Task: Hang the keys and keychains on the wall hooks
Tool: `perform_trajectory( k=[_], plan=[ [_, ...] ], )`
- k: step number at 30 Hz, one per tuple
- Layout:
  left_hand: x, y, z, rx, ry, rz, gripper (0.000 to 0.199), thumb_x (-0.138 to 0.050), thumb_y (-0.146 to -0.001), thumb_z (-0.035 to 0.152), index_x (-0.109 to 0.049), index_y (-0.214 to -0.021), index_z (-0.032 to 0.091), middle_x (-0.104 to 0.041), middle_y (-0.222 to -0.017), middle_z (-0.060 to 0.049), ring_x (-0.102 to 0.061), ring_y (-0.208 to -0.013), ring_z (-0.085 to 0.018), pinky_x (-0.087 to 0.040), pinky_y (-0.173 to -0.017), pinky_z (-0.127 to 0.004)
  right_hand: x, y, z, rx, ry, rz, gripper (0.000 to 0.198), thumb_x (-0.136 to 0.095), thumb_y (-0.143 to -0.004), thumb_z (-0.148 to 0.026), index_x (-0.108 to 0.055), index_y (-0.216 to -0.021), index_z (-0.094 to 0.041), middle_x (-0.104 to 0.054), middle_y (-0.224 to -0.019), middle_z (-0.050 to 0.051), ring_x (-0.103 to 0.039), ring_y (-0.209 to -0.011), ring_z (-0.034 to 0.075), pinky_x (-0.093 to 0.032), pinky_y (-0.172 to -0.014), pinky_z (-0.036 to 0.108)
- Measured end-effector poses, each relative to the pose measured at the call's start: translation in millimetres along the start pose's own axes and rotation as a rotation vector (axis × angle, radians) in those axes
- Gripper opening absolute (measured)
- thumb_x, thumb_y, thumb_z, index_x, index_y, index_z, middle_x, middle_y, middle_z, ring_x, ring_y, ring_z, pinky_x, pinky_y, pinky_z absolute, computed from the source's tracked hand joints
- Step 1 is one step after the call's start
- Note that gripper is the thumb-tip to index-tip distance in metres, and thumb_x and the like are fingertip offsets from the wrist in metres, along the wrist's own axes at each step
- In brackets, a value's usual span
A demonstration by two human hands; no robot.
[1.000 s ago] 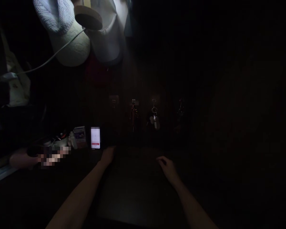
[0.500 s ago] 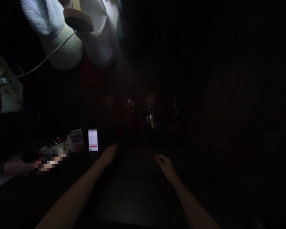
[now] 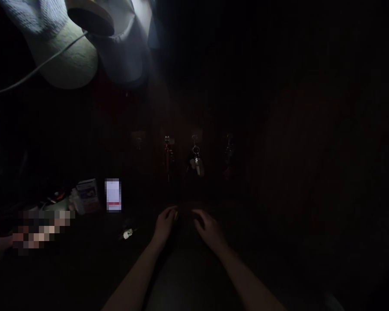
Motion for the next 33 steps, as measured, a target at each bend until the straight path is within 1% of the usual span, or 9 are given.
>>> perform_trajectory(
  k=[2,5,11,13,16,22,27,30,33],
  plan=[
    [-13.5,3.5,-2.1,0.007,0.009,-0.011,0.036,-0.045,-0.077,0.039,-0.065,-0.096,0.015,-0.067,-0.096,-0.007,-0.061,-0.089,-0.019,-0.044,-0.078,-0.028,-5.9,1.2,-8.1,0.045,0.039,-0.062,0.034,-0.050,-0.078,-0.023,-0.054,-0.112,-0.025,-0.061,-0.111,0.004,-0.057,-0.103,0.018,-0.043,-0.091,0.034],
    [-24.2,8.7,0.1,-0.007,-0.027,-0.021,0.034,-0.045,-0.078,0.038,-0.066,-0.092,0.016,-0.068,-0.093,-0.007,-0.061,-0.090,-0.019,-0.044,-0.080,-0.029,-11.2,2.4,-17.8,0.098,0.102,-0.137,0.034,-0.058,-0.075,-0.024,-0.054,-0.108,-0.025,-0.061,-0.105,0.004,-0.057,-0.098,0.019,-0.045,-0.085,0.033],
    [-29.5,13.6,1.0,-0.025,-0.020,-0.054,0.033,-0.046,-0.078,0.041,-0.066,-0.089,0.017,-0.068,-0.093,-0.007,-0.061,-0.090,-0.020,-0.044,-0.081,-0.030,-14.3,1.8,-29.0,0.164,0.210,-0.129,0.019,-0.057,-0.076,-0.021,-0.055,-0.095,-0.024,-0.060,-0.092,0.003,-0.057,-0.086,0.018,-0.045,-0.076,0.031],
    [-29.1,13.5,0.3,-0.019,-0.012,-0.060,0.034,-0.047,-0.077,0.043,-0.066,-0.088,0.016,-0.068,-0.090,-0.007,-0.061,-0.087,-0.020,-0.044,-0.079,-0.029,-14.1,1.7,-28.7,0.156,0.229,-0.110,0.013,-0.053,-0.080,-0.022,-0.056,-0.092,-0.023,-0.061,-0.091,0.004,-0.057,-0.085,0.018,-0.045,-0.076,0.031],
    [-25.7,12.5,0.2,-0.021,-0.027,-0.041,0.034,-0.047,-0.077,0.044,-0.065,-0.084,0.016,-0.068,-0.085,-0.006,-0.060,-0.084,-0.020,-0.044,-0.076,-0.028,-10.8,1.5,-26.5,0.133,0.201,-0.059,0.014,-0.047,-0.084,-0.023,-0.057,-0.094,-0.022,-0.063,-0.094,0.005,-0.058,-0.088,0.019,-0.045,-0.079,0.032],
    [-24.0,13.1,2.4,-0.019,-0.036,-0.039,0.037,-0.051,-0.074,0.052,-0.063,-0.071,0.017,-0.063,-0.068,-0.002,-0.057,-0.070,-0.017,-0.042,-0.064,-0.025,-0.3,-2.2,-13.3,-0.022,-0.014,0.053,0.019,-0.043,-0.085,-0.030,-0.058,-0.095,-0.022,-0.065,-0.092,0.004,-0.060,-0.087,0.017,-0.046,-0.078,0.029],
    [-26.3,15.9,1.6,0.138,0.150,-0.088,0.040,-0.057,-0.069,0.055,-0.061,-0.070,0.015,-0.058,-0.063,0.000,-0.054,-0.062,-0.013,-0.041,-0.059,-0.023,-0.2,-5.4,-0.6,-0.171,-0.174,0.069,0.023,-0.042,-0.084,-0.038,-0.058,-0.090,-0.022,-0.066,-0.088,0.003,-0.061,-0.085,0.018,-0.046,-0.077,0.027],
    [-25.5,16.8,0.4,0.220,0.355,-0.119,0.039,-0.062,-0.067,0.053,-0.062,-0.076,0.015,-0.061,-0.073,-0.001,-0.058,-0.071,-0.014,-0.043,-0.064,-0.023,-5.5,-5.4,-0.9,-0.200,-0.195,-0.005,0.023,-0.043,-0.084,-0.038,-0.058,-0.088,-0.022,-0.067,-0.086,0.002,-0.061,-0.084,0.018,-0.046,-0.076,0.028],
    [-25.7,16.7,-1.7,0.297,0.547,-0.171,0.038,-0.062,-0.070,0.051,-0.063,-0.084,0.016,-0.066,-0.088,-0.005,-0.060,-0.083,-0.016,-0.045,-0.073,-0.026,-10.4,-3.9,-8.6,-0.173,-0.168,-0.104,0.021,-0.044,-0.083,-0.035,-0.058,-0.090,-0.022,-0.067,-0.088,0.002,-0.061,-0.085,0.018,-0.045,-0.076,0.028]
  ],
)
Point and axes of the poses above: each hand's wrist, its own y-axis away from the middle knuckle, its own x-axis out of the back of the hand, z = x × y, the point moved 5 cm from there along -y, towards the middle knuckle
